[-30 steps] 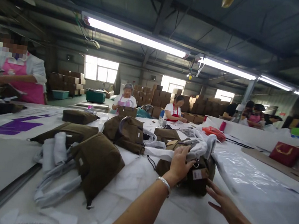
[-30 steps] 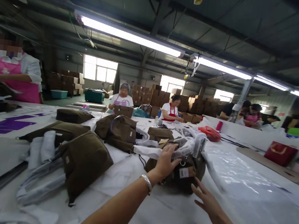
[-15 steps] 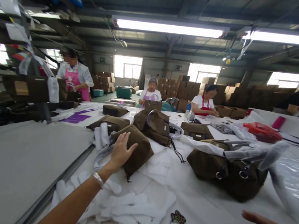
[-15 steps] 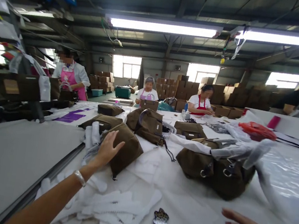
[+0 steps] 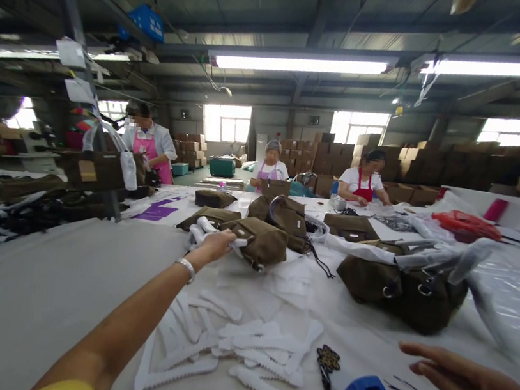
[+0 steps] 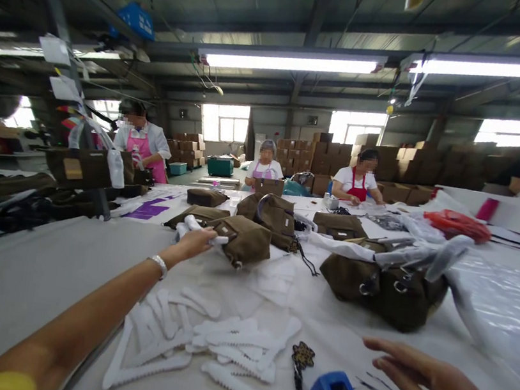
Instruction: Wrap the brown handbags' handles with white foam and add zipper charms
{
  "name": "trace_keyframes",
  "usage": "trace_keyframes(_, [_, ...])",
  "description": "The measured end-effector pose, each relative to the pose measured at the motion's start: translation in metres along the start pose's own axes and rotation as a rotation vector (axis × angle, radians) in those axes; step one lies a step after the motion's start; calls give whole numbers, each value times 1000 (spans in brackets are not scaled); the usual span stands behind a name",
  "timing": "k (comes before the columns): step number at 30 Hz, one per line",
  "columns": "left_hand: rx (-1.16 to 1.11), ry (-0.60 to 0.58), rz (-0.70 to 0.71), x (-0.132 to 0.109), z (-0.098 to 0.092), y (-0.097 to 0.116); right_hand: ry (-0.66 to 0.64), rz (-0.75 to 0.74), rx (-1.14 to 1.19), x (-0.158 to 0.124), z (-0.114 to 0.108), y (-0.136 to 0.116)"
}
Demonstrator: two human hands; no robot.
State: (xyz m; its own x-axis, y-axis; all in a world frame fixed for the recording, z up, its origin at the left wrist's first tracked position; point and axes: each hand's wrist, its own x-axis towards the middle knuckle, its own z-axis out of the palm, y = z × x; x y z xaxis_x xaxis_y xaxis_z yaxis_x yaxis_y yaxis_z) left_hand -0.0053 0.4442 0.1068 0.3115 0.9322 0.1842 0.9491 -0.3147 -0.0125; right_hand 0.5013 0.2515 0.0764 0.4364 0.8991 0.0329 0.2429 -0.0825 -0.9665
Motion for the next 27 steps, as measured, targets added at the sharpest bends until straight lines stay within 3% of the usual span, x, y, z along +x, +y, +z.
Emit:
trace_keyframes(2, [39, 79, 33, 14, -48, 6, -203, 45, -143, -24, 14, -28])
trace_keyframes(5, [86, 141, 114, 18, -119, 20, -221, -2, -121, -60, 35, -69])
trace_keyframes(8, [112, 144, 244, -5, -174, 41, -230, -185, -39, -93, 51, -92])
trace_keyframes(10, [114, 117, 341, -33, -195, 55, -244, -276, -10, -116, 62, -94])
trace_keyframes(12, [100, 76, 423, -65, -205, 67, -267, -360, -7, -141, 77, -87])
trace_keyframes(15, [36, 1, 525, -118, -204, 82, -354, -445, -6, -181, 105, -64])
trace_keyframes(20, [-155, -142, 664, -197, -193, 101, -308, -330, -48, -224, 139, -24])
trace_keyframes(25, [-203, -180, 738, -240, -191, 115, -379, -334, -40, -262, 148, 0])
trace_keyframes(27, [-178, -218, 794, -248, -194, 118, -314, -360, -24, -286, 154, 8])
